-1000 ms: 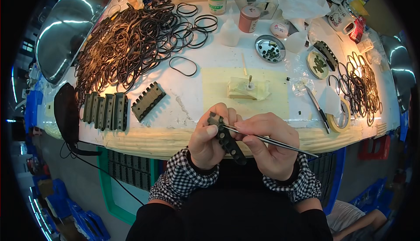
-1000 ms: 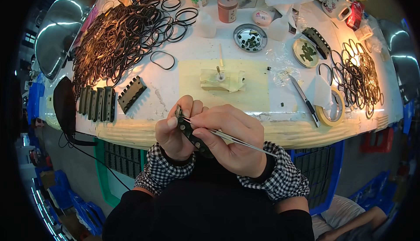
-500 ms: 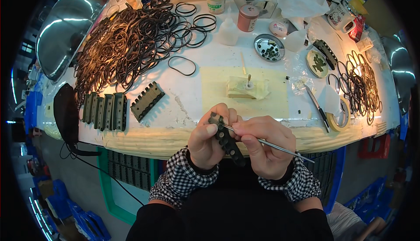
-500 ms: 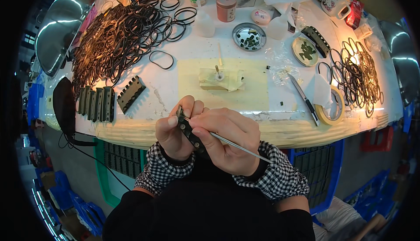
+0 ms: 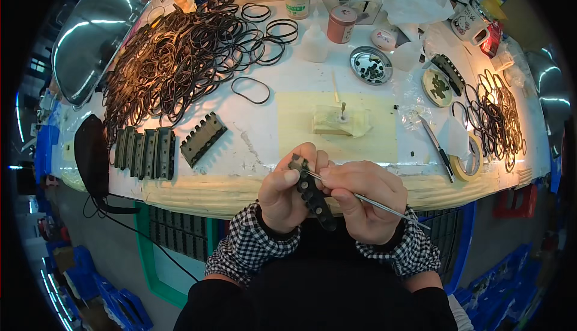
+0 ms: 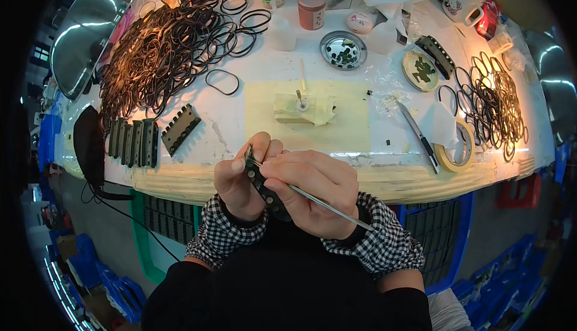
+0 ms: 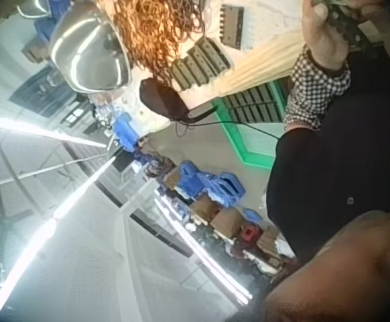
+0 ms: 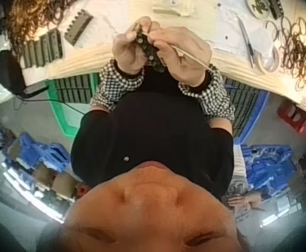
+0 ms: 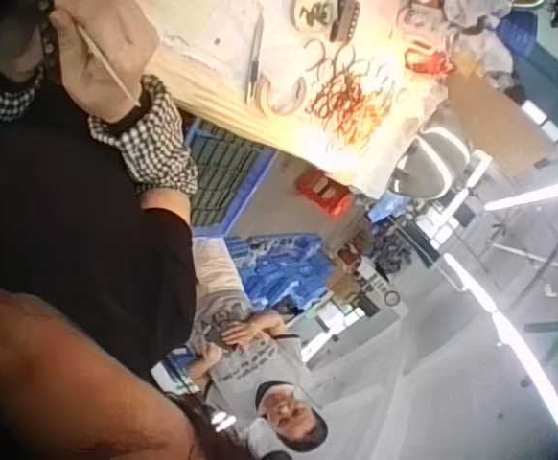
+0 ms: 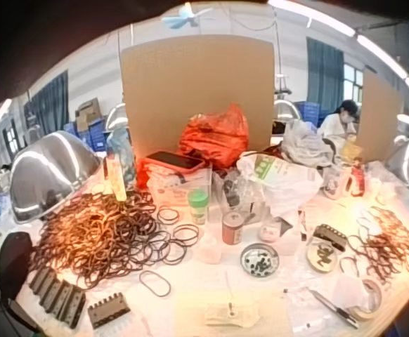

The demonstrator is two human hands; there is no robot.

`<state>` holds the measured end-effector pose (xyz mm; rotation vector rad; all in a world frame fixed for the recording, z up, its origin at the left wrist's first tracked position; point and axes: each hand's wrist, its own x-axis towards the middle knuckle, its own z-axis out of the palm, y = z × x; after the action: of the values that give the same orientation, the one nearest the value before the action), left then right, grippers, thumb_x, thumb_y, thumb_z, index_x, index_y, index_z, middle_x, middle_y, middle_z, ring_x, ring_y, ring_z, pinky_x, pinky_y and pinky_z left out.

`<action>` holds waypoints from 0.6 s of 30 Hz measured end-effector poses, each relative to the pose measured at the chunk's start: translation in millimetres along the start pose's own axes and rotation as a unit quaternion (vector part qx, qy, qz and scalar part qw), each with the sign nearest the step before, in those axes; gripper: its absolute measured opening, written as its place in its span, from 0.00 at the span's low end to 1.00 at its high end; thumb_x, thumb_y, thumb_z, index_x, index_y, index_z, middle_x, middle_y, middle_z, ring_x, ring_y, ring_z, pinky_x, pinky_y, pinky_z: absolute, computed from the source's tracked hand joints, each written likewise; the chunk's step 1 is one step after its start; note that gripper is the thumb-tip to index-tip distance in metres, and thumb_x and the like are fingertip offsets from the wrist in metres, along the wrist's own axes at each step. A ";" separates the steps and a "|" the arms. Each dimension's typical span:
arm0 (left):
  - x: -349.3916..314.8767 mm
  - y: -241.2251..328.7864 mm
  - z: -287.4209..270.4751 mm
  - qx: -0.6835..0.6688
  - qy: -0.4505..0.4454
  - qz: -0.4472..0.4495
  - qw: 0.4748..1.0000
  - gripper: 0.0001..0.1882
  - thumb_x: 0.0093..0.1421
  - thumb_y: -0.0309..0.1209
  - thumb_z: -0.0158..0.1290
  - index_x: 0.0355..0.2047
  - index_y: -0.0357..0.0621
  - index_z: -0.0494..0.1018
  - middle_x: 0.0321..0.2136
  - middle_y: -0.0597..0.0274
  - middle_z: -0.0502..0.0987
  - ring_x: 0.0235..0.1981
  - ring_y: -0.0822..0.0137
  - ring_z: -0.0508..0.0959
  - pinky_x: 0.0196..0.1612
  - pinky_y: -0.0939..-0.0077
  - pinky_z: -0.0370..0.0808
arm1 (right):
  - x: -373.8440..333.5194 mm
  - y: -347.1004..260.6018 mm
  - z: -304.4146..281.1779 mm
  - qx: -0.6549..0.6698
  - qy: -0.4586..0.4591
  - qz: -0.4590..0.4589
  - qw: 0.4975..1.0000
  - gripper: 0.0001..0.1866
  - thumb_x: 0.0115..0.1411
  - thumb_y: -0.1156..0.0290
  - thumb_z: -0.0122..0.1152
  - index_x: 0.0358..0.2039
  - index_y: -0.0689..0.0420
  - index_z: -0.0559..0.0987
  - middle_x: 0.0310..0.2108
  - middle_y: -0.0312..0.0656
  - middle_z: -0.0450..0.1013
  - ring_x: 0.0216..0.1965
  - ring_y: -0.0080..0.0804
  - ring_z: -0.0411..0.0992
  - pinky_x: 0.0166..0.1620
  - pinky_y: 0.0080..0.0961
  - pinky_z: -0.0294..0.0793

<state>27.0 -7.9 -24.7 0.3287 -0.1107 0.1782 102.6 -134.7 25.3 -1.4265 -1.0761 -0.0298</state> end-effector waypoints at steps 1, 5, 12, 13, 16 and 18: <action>0.1 -0.2 0.3 0.002 0.001 0.000 1.000 0.13 0.56 0.38 0.53 0.32 0.42 0.64 0.28 0.59 0.70 0.33 0.66 0.72 0.41 0.72 0.70 | -0.2 0.0 -0.1 -0.002 0.000 -0.001 1.000 0.07 0.54 0.77 0.68 0.33 0.64 0.81 0.30 0.44 0.79 0.32 0.37 0.80 0.35 0.25 0.79; 0.5 0.1 2.3 0.005 0.006 -0.001 1.000 0.14 0.56 0.38 0.53 0.32 0.41 0.65 0.28 0.60 0.70 0.33 0.66 0.72 0.41 0.73 0.70 | -1.4 0.7 0.1 -0.002 0.002 0.001 1.000 0.07 0.53 0.77 0.68 0.33 0.63 0.81 0.30 0.44 0.79 0.32 0.37 0.80 0.35 0.25 0.79; 0.8 -0.2 0.7 0.003 0.004 -0.001 1.000 0.13 0.56 0.37 0.53 0.32 0.42 0.65 0.28 0.59 0.71 0.34 0.67 0.73 0.41 0.73 0.71 | -0.5 -0.8 -0.8 -0.011 -0.003 0.005 1.000 0.07 0.53 0.77 0.68 0.33 0.63 0.81 0.30 0.43 0.79 0.32 0.37 0.80 0.35 0.25 0.79; 0.7 -0.2 0.5 0.000 0.005 -0.001 1.000 0.13 0.56 0.37 0.53 0.32 0.42 0.65 0.28 0.59 0.72 0.34 0.67 0.73 0.41 0.73 0.71 | -0.6 -0.5 -0.8 -0.010 -0.002 0.005 1.000 0.07 0.54 0.77 0.68 0.33 0.63 0.81 0.30 0.43 0.79 0.32 0.37 0.80 0.35 0.25 0.79; 0.2 -0.2 0.3 -0.006 0.007 -0.002 1.000 0.12 0.56 0.36 0.53 0.32 0.42 0.65 0.28 0.59 0.72 0.34 0.67 0.73 0.41 0.73 0.71 | -1.4 0.8 -0.5 -0.004 -0.001 0.005 1.000 0.07 0.54 0.77 0.68 0.33 0.63 0.81 0.31 0.43 0.79 0.32 0.37 0.80 0.35 0.25 0.79; -0.2 0.3 0.2 -0.007 0.008 -0.002 1.000 0.12 0.57 0.36 0.53 0.32 0.42 0.64 0.28 0.59 0.72 0.34 0.67 0.74 0.42 0.73 0.71 | -1.9 1.6 0.1 0.002 -0.002 0.007 1.000 0.07 0.54 0.77 0.68 0.33 0.63 0.81 0.31 0.43 0.79 0.32 0.37 0.80 0.35 0.25 0.79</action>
<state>26.8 -7.7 -24.4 0.3128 -0.0962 0.1766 102.4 -135.3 22.9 -1.4312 -1.0693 -0.0140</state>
